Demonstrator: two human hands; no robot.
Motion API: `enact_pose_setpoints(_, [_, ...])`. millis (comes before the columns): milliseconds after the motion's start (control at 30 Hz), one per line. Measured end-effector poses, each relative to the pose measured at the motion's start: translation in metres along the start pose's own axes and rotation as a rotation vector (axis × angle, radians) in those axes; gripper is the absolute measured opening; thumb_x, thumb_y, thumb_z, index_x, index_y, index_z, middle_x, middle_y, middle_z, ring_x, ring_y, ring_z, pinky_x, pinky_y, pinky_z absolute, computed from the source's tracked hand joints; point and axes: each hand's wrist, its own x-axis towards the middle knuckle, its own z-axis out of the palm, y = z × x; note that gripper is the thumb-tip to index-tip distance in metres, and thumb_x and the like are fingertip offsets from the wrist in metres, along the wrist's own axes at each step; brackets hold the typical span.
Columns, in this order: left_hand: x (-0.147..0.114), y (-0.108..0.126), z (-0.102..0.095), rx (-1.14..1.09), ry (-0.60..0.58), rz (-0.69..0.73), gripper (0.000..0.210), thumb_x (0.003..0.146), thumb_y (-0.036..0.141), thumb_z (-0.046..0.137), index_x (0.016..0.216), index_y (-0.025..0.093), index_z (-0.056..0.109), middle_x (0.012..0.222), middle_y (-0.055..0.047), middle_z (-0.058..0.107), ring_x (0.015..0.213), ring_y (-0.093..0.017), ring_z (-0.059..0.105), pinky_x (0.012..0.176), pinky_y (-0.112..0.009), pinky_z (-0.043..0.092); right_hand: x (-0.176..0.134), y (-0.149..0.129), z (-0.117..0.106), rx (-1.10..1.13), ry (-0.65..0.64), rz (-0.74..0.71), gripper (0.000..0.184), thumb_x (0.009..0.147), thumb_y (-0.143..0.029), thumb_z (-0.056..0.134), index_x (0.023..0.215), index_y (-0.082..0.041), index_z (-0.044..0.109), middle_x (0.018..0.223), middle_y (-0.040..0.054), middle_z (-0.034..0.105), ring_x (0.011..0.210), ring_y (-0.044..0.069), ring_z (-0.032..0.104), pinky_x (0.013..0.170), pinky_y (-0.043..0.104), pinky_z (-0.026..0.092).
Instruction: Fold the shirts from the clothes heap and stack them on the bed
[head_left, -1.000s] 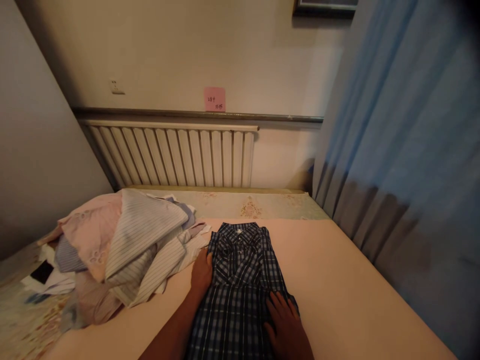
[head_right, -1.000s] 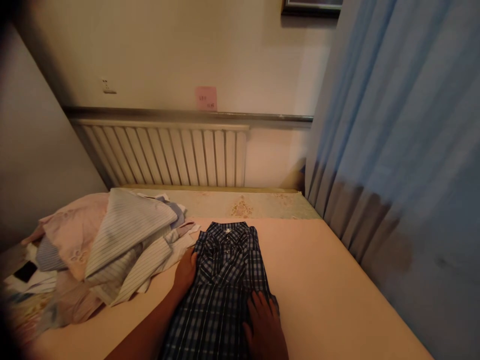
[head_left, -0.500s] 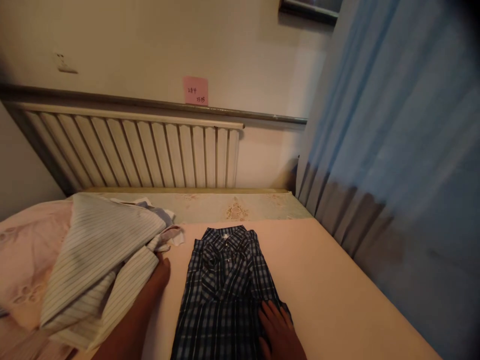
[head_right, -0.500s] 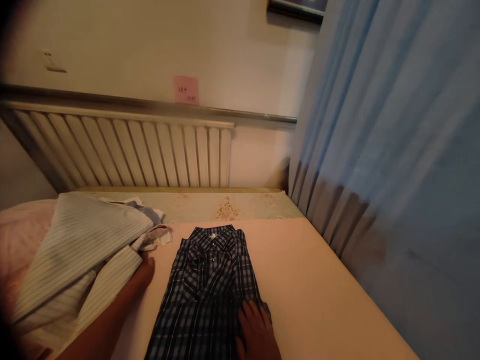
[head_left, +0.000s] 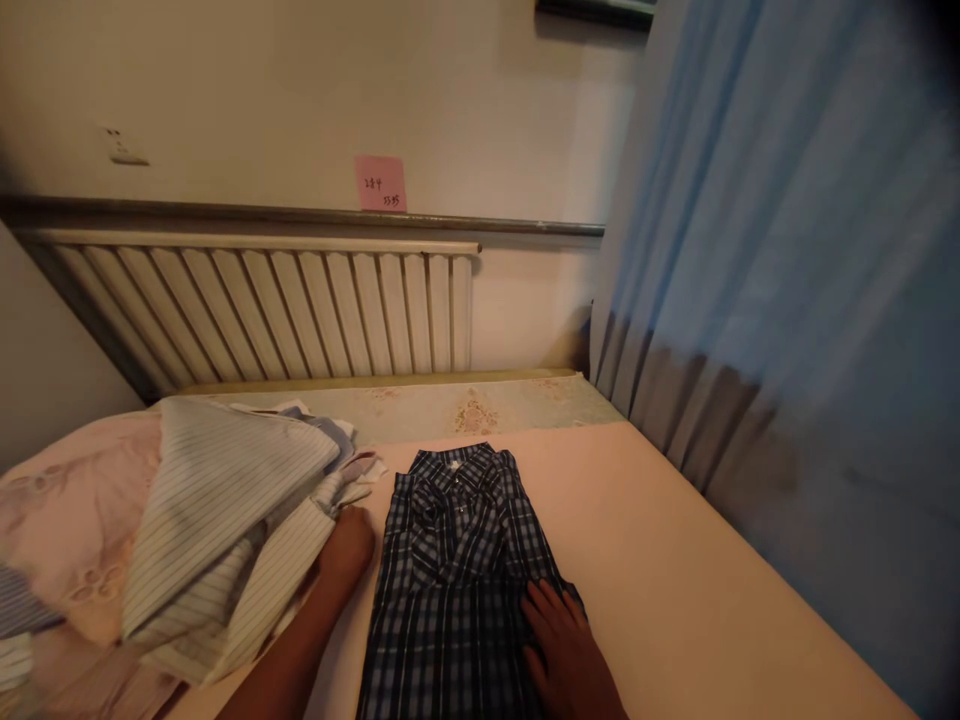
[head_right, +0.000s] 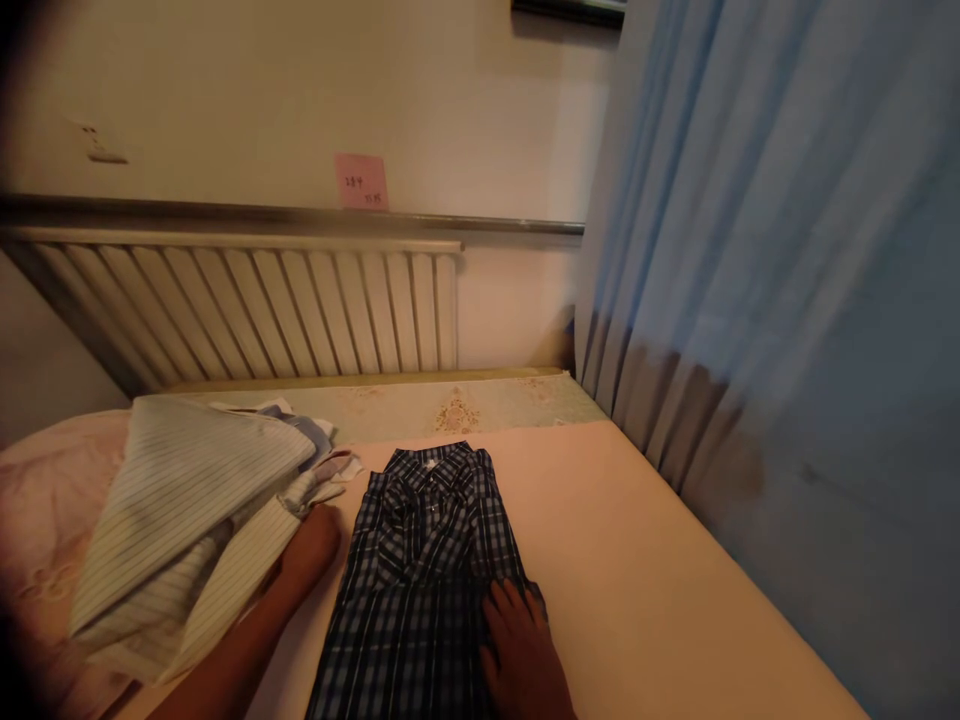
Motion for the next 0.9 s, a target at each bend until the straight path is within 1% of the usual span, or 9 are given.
enact_pose_setpoints(100, [0.021,0.024,0.005,-0.061,-0.008,-0.090,0.038,0.096,0.024,0.039,0.130,0.014,0.052,0.136,-0.015,0.054,0.128,-0.026,0.049,0.105,-0.045,0.041,0.000,0.001,0.000,0.002,0.000,-0.007,0.057,0.082,-0.017,0.050,0.138,-0.025,0.049,0.148,0.0023,0.044,0.136,0.027,0.039,0.112,0.051,0.033])
enact_pose_setpoints(167, [0.032,0.042,0.013,-0.111,-0.040,-0.072,0.043,0.094,0.024,0.037,0.136,0.017,0.048,0.144,-0.010,0.049,0.135,-0.022,0.041,0.111,-0.039,0.035,-0.001,0.002,0.003,-0.003,0.010,-0.015,0.057,0.082,-0.017,0.051,0.138,-0.026,0.049,0.148,0.0024,0.044,0.136,0.028,0.040,0.112,0.051,0.033])
enact_pose_setpoints(267, [0.038,0.061,0.030,-0.154,-0.092,-0.093,0.046,0.094,0.029,0.037,0.137,0.017,0.047,0.147,-0.012,0.047,0.138,-0.025,0.038,0.112,-0.046,0.032,-0.001,0.006,0.009,-0.020,0.032,-0.043,0.057,0.082,-0.016,0.051,0.138,-0.025,0.049,0.148,0.0032,0.044,0.135,0.028,0.041,0.111,0.051,0.035])
enact_pose_setpoints(367, [0.039,0.063,0.043,-0.167,-0.105,-0.140,0.050,0.096,0.034,0.032,0.141,0.015,0.043,0.152,-0.014,0.039,0.143,-0.031,0.027,0.112,-0.059,0.023,-0.001,0.009,0.011,-0.043,0.030,-0.064,0.058,0.081,-0.015,0.051,0.138,-0.025,0.049,0.148,0.0033,0.044,0.135,0.028,0.041,0.109,0.051,0.037])
enact_pose_setpoints(467, [0.042,0.058,0.048,-0.170,-0.108,-0.153,0.052,0.096,0.038,0.032,0.144,0.017,0.039,0.155,-0.011,0.034,0.145,-0.031,0.020,0.113,-0.060,0.018,0.001,0.008,0.008,-0.046,0.007,-0.064,0.061,0.080,-0.015,0.051,0.140,-0.025,0.046,0.148,0.0031,0.043,0.135,0.028,0.041,0.109,0.051,0.037])
enact_pose_setpoints(633, [0.041,0.057,0.041,-0.152,-0.143,-0.141,0.052,0.097,0.038,0.031,0.143,0.017,0.039,0.155,-0.010,0.033,0.146,-0.029,0.019,0.114,-0.057,0.019,0.002,0.002,-0.001,-0.037,-0.004,-0.035,0.059,0.080,-0.013,0.050,0.138,-0.024,0.048,0.148,0.0030,0.044,0.136,0.027,0.040,0.111,0.050,0.034])
enact_pose_setpoints(767, [0.036,0.058,0.031,-0.155,-0.173,-0.142,0.047,0.096,0.033,0.035,0.140,0.021,0.045,0.153,-0.009,0.039,0.144,-0.028,0.026,0.113,-0.055,0.024,0.002,-0.001,-0.004,-0.004,-0.003,-0.006,0.057,0.080,-0.014,0.050,0.136,-0.024,0.051,0.147,0.0032,0.045,0.137,0.027,0.039,0.113,0.051,0.031])
enact_pose_setpoints(833, [0.037,0.064,0.024,-0.148,-0.169,-0.181,0.045,0.096,0.031,0.034,0.138,0.020,0.047,0.149,-0.012,0.043,0.141,-0.031,0.031,0.109,-0.059,0.029,0.002,-0.001,-0.005,0.012,-0.007,0.003,0.057,0.080,-0.014,0.050,0.136,-0.025,0.050,0.147,0.0030,0.045,0.137,0.027,0.039,0.113,0.050,0.031])
enact_pose_setpoints(900, [0.040,0.079,0.015,-0.131,-0.138,-0.222,0.047,0.096,0.031,0.030,0.138,0.016,0.046,0.150,-0.016,0.041,0.142,-0.033,0.029,0.108,-0.062,0.027,0.003,-0.002,-0.006,0.025,-0.013,0.016,0.057,0.079,-0.014,0.050,0.136,-0.025,0.051,0.147,0.0022,0.046,0.137,0.027,0.039,0.113,0.050,0.031])
